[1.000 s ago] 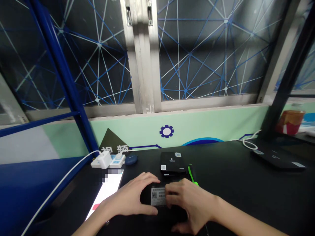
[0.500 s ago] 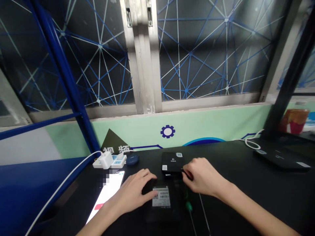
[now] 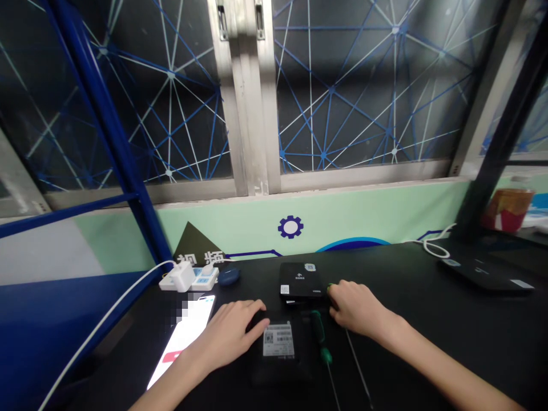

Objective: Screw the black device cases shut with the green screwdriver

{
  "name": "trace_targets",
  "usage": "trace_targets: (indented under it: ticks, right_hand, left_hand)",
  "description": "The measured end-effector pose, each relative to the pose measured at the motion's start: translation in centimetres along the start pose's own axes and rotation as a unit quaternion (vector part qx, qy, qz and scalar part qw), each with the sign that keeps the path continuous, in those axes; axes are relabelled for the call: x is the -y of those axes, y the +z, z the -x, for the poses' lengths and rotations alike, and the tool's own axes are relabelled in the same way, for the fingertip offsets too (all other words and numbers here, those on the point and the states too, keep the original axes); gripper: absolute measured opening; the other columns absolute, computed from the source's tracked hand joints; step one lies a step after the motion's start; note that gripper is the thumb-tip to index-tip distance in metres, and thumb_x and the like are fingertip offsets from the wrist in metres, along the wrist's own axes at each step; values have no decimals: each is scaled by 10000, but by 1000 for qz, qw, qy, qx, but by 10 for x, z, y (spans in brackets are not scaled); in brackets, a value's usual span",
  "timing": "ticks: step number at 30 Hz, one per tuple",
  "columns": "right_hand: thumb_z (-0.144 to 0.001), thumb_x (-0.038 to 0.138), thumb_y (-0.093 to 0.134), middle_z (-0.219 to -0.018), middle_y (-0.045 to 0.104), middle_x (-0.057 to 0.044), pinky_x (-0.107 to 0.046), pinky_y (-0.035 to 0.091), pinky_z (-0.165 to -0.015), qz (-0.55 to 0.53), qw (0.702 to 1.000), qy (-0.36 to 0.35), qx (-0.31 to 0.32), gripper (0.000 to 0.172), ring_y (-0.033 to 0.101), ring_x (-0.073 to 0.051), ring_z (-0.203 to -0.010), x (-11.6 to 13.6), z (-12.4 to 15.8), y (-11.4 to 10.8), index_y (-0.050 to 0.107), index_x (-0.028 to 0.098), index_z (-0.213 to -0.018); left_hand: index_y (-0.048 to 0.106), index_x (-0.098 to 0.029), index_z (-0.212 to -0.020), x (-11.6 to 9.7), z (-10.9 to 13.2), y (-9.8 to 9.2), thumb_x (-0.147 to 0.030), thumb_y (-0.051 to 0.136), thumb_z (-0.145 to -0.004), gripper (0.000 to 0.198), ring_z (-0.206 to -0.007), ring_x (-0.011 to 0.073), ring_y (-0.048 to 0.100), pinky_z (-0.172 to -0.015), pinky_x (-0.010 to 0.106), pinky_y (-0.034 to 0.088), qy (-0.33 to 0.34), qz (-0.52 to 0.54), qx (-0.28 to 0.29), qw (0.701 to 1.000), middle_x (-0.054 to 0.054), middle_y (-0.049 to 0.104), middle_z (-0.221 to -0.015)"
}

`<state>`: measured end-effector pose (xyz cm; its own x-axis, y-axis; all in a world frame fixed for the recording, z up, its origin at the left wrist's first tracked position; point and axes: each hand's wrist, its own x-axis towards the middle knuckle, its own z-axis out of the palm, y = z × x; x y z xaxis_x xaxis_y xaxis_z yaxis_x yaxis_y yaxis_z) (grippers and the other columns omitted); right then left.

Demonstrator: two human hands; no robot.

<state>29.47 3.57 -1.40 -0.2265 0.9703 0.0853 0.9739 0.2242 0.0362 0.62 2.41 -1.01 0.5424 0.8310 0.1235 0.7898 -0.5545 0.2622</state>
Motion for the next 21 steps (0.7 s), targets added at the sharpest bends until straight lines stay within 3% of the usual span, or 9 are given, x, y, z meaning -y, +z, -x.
trace_targets:
  ticks: [8,11,14,16,19,21]
  right_hand:
    - [-734,159,583,-782,672,-129,-287,312,-532,4,998,49,-36,59,676,-285,-715,-6,-2,-4,641,152,-734]
    - [-747,191,566,-647,609,-74,-285,250,-495,-17,992,84,-97,102,611,-229,-589,-9,-3,-16,563,182,-646]
    - [-774,231,576,-530,516,17,-274,271,-485,-139,972,73,-173,69,503,-161,-489,-12,-3,-28,522,212,-735]
    - [-832,277,572,-505,469,61,-270,318,-484,-286,931,25,-227,97,452,-133,-457,-10,-2,-32,511,219,-880]
    - [-908,368,558,-615,535,45,-265,385,-472,-501,808,-33,-309,337,502,-130,-498,-1,-1,-28,420,211,-1173]
    - [-923,383,566,-743,614,0,-255,415,-433,-592,746,-55,-299,501,527,-120,-490,8,0,-21,317,227,-1330]
  left_hand:
    - [606,-279,-1141,3,0,4,-501,355,-1004,361,-891,269,639,-761,351,448,-13,3,3,1000,36,683,-948]
    - [599,-285,-1149,4,1,7,-495,345,-1010,357,-911,276,642,-771,367,445,-15,2,1,1000,43,686,-969]
    - [593,-283,-1148,4,1,8,-468,321,-1021,353,-905,279,649,-761,370,443,-22,-7,7,1000,52,683,-951]
    - [589,-279,-1137,3,1,8,-445,301,-1028,350,-879,277,653,-748,369,441,-24,-13,11,1000,51,681,-931]
    - [588,-273,-1122,3,1,8,-425,283,-1034,352,-850,269,656,-728,353,436,-25,-17,12,999,48,676,-898]
    - [589,-274,-1118,3,1,10,-425,281,-1034,354,-849,267,654,-728,346,433,-27,-22,7,999,46,672,-880]
